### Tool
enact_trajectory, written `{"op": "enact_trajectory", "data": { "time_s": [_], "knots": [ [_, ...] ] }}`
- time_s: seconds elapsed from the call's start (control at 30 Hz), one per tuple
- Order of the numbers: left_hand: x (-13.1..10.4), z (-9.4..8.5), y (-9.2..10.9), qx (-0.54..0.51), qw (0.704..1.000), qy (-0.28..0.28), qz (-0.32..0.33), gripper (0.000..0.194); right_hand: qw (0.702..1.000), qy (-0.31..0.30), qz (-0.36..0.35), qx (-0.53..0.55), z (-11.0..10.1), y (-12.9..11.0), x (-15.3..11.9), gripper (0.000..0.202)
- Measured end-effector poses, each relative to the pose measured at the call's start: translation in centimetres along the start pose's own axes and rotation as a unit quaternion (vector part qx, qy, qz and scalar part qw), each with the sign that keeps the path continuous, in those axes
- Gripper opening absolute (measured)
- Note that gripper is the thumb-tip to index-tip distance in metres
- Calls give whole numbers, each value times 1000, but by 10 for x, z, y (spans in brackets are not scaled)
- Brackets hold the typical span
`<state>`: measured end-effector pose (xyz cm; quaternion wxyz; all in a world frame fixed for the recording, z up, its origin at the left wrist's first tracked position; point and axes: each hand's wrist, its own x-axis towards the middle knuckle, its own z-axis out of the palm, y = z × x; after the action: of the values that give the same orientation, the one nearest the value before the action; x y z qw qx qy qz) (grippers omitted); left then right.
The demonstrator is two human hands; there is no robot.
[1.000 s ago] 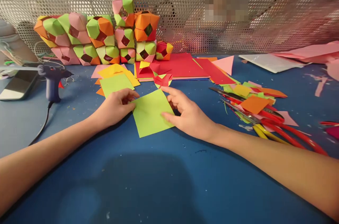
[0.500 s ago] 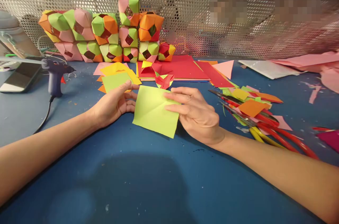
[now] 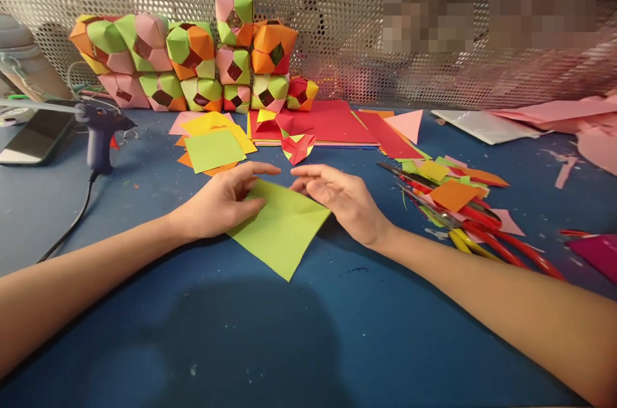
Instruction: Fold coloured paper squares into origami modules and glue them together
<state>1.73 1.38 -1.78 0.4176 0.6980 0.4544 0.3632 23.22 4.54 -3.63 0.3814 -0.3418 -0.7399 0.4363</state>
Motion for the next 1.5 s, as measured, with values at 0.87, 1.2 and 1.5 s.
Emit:
{"op": "enact_trajectory", "data": {
  "time_s": [0.87, 1.2, 1.5],
  "knots": [
    [-1, -3, -11, 229, 973, 9, 33, 39, 964, 8, -175, -201, 6, 2, -7, 18],
    [-8, -12, -7, 258, 965, -14, 32, 31, 870, -88, -314, -370, 5, 1, -12, 21],
    [-5, -18, -11, 228, 973, -24, 29, 25, 797, -76, -394, -451, 8, -9, -19, 19]
  ]
}}
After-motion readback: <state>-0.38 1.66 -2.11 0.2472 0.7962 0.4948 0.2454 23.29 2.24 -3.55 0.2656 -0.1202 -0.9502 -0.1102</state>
